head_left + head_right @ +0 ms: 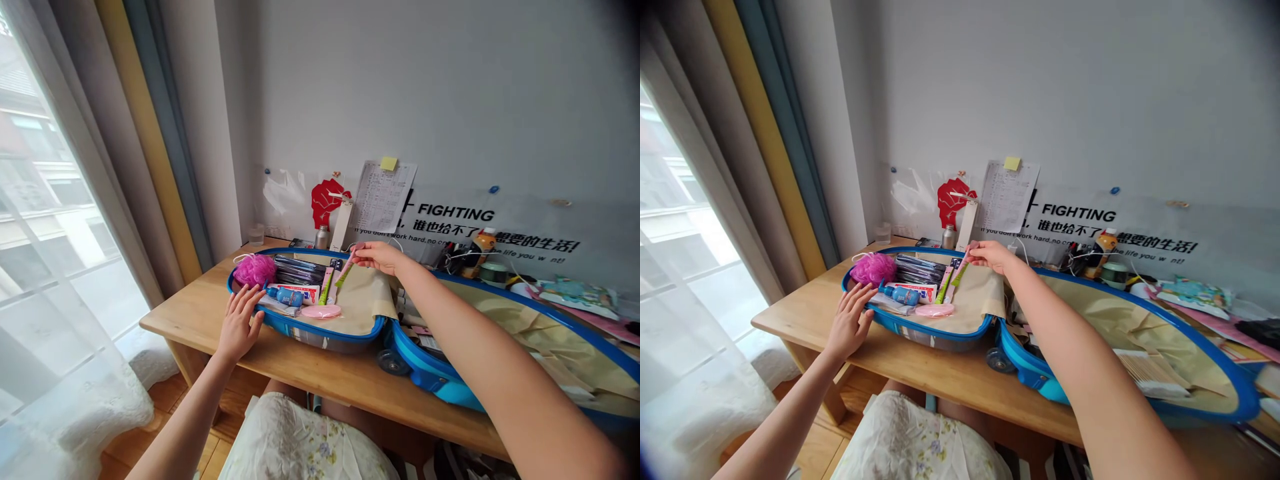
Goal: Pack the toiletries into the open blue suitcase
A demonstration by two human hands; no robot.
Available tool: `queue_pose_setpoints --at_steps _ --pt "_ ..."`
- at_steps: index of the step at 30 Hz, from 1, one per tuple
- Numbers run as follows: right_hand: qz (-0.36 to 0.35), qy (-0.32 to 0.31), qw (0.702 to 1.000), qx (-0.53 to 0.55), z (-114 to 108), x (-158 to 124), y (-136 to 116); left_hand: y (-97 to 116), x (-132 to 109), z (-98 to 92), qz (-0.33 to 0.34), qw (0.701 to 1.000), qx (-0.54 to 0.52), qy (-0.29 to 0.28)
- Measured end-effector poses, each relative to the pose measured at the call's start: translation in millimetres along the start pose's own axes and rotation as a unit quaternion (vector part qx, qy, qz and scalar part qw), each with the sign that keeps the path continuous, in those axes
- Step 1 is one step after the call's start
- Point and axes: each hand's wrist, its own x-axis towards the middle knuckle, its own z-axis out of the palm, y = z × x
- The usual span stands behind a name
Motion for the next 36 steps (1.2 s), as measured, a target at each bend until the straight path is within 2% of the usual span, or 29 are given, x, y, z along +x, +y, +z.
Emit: queue_pose_setpoints --at_steps 5,11,16,23,36 --pt "0.031 0.009 0.999 -0.031 22 17 0 0 0 -0.5 -0.007 1.0 -0.001 -0.002" --pt "0.053 0.022 0.993 -0.101 48 30 21 0 -1 -1.1 -0.009 1.0 0.001 -0.01" --pt "0.039 0.056 0.986 -0.152 47 37 41 0 0 -1.4 -0.007 1.0 -0.001 -0.006" --pt "0.011 0.091 0.975 -0.204 47 49 53 0 1 -2.3 -0.014 1.0 -0.003 -0.011" --pt "0.004 0.094 0.978 -0.185 47 52 59 2 1 -2.2 -0.009 1.0 0.0 -0.008"
